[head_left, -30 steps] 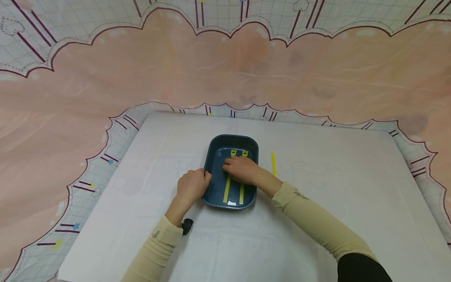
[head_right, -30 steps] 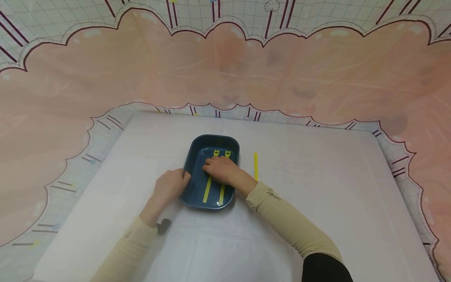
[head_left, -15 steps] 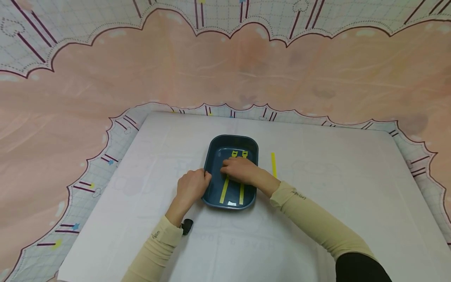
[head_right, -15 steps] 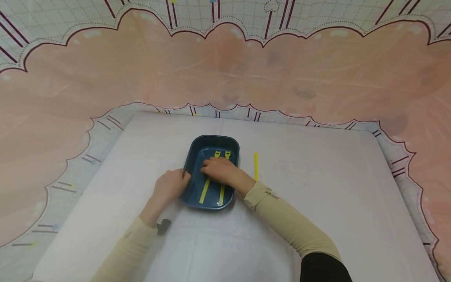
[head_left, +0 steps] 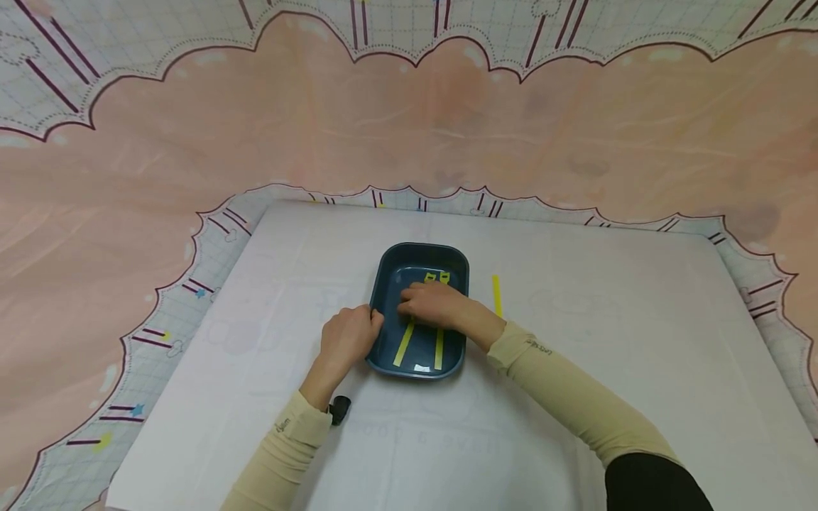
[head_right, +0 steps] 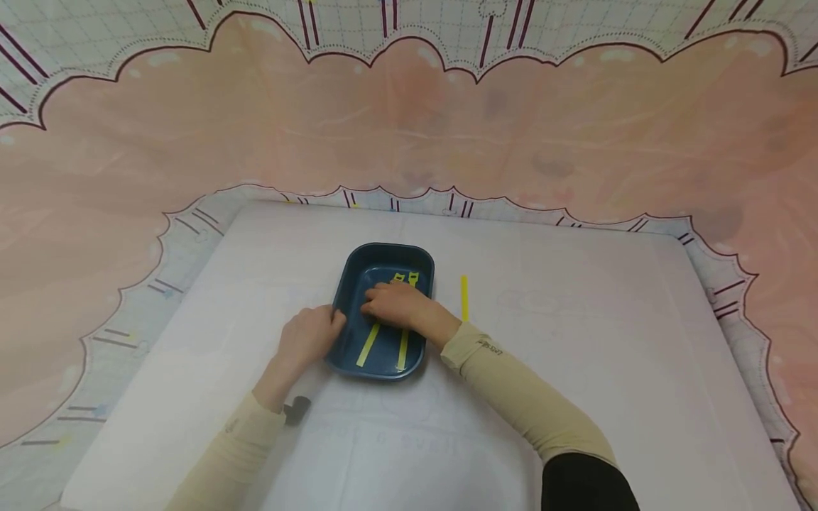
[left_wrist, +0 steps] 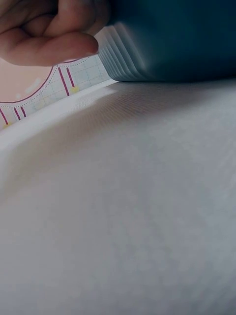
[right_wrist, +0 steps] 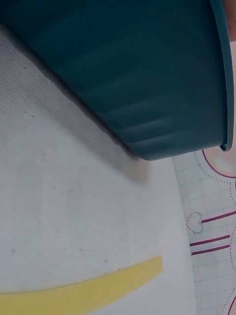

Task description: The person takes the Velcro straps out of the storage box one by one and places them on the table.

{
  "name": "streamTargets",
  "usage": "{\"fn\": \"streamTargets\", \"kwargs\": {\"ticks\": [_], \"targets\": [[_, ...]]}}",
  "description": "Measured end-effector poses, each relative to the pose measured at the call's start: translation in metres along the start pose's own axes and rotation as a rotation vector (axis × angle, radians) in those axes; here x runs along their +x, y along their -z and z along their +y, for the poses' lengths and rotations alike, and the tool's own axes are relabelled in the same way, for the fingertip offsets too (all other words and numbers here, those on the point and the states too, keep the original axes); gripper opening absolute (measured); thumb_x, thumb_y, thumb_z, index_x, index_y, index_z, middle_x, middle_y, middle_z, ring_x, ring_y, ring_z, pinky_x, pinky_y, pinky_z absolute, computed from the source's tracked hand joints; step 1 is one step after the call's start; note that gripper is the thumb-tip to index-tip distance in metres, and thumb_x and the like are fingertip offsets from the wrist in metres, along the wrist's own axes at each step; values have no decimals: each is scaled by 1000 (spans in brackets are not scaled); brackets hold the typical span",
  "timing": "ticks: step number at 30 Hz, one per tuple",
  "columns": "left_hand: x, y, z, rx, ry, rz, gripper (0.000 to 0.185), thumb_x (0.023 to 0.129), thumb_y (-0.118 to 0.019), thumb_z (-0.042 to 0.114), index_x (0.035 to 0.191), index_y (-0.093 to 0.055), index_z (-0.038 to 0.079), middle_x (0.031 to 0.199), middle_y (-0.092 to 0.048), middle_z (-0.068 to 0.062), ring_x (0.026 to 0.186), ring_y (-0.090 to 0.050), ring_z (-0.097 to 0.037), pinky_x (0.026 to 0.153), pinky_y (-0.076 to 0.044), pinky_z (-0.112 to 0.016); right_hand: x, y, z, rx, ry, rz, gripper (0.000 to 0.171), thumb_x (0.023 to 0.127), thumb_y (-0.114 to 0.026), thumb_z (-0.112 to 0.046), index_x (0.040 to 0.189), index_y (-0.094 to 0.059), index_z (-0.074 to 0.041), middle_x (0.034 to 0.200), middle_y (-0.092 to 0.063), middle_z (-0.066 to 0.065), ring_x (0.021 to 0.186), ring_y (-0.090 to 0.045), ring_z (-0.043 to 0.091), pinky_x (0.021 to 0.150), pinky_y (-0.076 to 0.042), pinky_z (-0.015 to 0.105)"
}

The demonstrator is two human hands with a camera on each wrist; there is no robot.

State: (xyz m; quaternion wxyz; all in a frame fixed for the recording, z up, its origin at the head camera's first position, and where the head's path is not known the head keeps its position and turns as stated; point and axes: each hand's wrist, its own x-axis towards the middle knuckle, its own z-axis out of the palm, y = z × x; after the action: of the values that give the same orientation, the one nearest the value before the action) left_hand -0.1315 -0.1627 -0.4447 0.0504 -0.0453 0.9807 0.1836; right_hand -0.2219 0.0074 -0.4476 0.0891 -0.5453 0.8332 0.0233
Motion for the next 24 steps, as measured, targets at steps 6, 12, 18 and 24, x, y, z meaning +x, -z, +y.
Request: {"fn": "streamTargets", "kwargs": {"ticks": [6, 12, 18, 24], "targets": [[0, 2, 1, -6, 0, -14, 35, 98, -46, 22, 67, -54, 8, 57, -47, -6, 48, -48, -19, 45, -34, -28, 2, 2, -1, -31, 23, 5, 20, 99, -57, -21, 114, -69, -21, 112, -65, -1, 99, -57, 16, 89, -48, 35], [0, 2, 2, 2, -4, -12, 35, 98, -46, 22, 67, -53, 8, 57, -47, -6, 48, -48, -20, 44, -35, -29, 5, 2, -4, -50, 22, -24, 22, 100, -55, -20, 117, -68, -20, 113, -65, -2, 101, -56, 16, 88, -47, 33], [0, 1, 1, -1, 0, -16, 35, 97, -45, 22, 67, -53, 8, 57, -47, -7, 49, -48, -21, 45, -35, -30, 6, 1, -7, -56, 17, -49, 23, 100, -54, -19, 120, -65, -18, 117, -64, -1, 104, -56, 16, 93, -46, 33], [0, -1, -1, 8, -6, -2, 36, 97, -45, 22, 65, -53, 9, 56, -47, -7, 48, -48, -22, 44, -34, -31, 4, 0, -8, -115, 37, -20, 23, 100, -55, -17, 119, -66, -17, 116, -64, -1, 102, -56, 16, 90, -48, 32]]}}
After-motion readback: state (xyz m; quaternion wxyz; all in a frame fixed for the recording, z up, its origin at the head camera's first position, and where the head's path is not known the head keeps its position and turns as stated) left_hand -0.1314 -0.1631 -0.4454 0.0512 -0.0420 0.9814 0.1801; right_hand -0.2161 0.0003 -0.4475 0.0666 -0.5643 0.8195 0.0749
